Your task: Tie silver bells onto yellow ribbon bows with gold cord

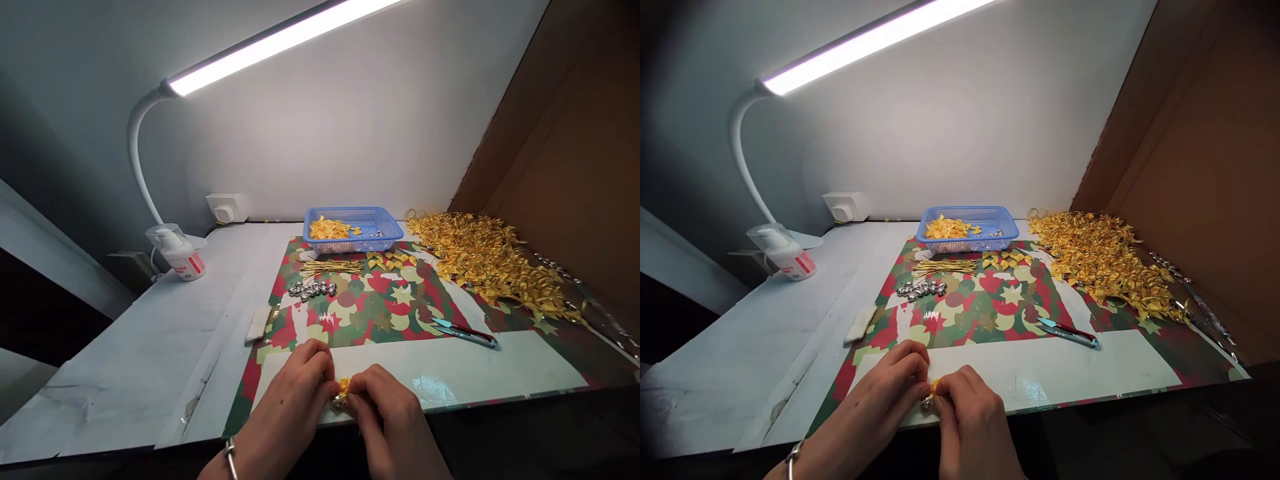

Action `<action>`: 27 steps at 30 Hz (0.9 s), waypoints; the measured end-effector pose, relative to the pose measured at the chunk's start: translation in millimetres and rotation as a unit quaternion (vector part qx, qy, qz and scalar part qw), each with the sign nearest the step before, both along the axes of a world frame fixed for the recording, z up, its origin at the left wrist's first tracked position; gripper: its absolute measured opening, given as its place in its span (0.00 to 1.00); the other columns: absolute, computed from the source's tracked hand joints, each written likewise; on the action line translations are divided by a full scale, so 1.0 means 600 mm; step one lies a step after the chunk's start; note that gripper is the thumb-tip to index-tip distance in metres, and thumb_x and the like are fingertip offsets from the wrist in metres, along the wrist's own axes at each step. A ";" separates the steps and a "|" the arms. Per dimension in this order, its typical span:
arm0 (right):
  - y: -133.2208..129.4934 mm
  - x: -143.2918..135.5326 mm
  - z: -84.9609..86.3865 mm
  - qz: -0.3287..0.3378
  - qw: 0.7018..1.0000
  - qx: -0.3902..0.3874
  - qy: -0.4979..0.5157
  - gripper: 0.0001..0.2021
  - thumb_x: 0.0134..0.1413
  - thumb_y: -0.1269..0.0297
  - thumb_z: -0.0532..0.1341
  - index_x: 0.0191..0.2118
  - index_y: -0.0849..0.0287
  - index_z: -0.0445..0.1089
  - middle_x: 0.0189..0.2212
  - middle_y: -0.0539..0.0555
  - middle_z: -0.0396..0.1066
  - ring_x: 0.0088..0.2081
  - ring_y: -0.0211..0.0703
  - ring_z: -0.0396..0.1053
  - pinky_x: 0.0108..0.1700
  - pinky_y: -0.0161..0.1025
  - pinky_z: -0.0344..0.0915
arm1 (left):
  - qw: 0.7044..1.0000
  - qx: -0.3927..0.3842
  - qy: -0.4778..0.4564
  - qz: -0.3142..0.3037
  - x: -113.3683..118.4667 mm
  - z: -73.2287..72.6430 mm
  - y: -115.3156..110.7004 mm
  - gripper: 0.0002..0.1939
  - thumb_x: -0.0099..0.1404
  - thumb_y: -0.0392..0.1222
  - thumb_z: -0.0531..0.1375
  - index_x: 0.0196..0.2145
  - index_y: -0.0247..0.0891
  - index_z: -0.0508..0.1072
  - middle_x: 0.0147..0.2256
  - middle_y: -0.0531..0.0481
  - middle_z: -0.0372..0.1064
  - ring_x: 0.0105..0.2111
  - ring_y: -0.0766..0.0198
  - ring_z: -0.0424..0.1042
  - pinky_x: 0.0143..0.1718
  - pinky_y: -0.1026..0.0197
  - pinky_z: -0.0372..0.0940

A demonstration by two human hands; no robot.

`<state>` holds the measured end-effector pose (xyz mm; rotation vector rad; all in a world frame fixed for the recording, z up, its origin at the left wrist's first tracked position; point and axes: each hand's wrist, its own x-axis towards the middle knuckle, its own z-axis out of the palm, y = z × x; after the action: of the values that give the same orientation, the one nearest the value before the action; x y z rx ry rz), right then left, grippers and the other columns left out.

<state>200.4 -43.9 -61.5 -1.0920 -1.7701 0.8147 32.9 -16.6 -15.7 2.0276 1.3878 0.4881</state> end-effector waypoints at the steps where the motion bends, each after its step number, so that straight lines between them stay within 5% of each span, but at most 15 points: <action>1: 0.001 0.002 0.003 0.007 1.000 -0.007 0.000 0.08 0.61 0.75 0.53 0.34 0.58 0.67 0.31 0.51 0.68 0.32 0.38 0.67 0.34 0.33 0.60 | 1.000 -0.001 -0.002 0.007 0.000 -0.001 -0.003 0.10 0.70 0.36 0.48 0.30 0.40 0.62 0.38 0.46 0.65 0.35 0.57 0.68 0.38 0.53 0.65; 7: -0.003 0.012 0.023 0.018 0.985 -0.137 0.101 0.10 0.64 0.66 0.54 0.31 0.58 0.67 0.28 0.49 0.66 0.28 0.36 0.63 0.30 0.32 0.58 | 0.997 -0.008 -0.046 0.058 -0.003 0.005 -0.019 0.12 0.73 0.43 0.47 0.32 0.41 0.63 0.28 0.54 0.67 0.26 0.62 0.65 0.29 0.60 0.62; 18: -0.022 0.004 0.026 -0.039 0.993 0.058 0.095 0.09 0.65 0.71 0.58 0.33 0.56 0.71 0.31 0.50 0.65 0.30 0.35 0.64 0.32 0.33 0.61 | 0.966 -0.093 -0.238 0.045 0.002 0.050 -0.037 0.09 0.70 0.44 0.58 0.33 0.42 0.77 0.33 0.51 0.74 0.34 0.61 0.74 0.36 0.62 0.68; 23: -0.023 0.002 0.032 -0.035 0.990 0.045 0.127 0.08 0.64 0.71 0.58 0.34 0.55 0.72 0.31 0.50 0.67 0.29 0.35 0.66 0.31 0.32 0.62 | 0.948 -0.117 -0.295 0.038 0.006 0.056 -0.043 0.10 0.70 0.43 0.57 0.33 0.40 0.75 0.32 0.52 0.69 0.31 0.64 0.70 0.33 0.64 0.67; 27: -0.026 0.006 0.032 -0.014 0.991 0.023 0.131 0.08 0.63 0.68 0.60 0.31 0.56 0.71 0.29 0.50 0.66 0.26 0.34 0.62 0.26 0.32 0.60 | 0.937 -0.115 -0.314 0.103 0.012 0.046 -0.044 0.08 0.69 0.45 0.59 0.33 0.41 0.76 0.30 0.54 0.70 0.31 0.65 0.69 0.33 0.66 0.67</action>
<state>204.2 -59.8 -42.2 -0.9316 -1.5431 0.8558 40.1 -42.7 11.9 1.3669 1.1835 0.9237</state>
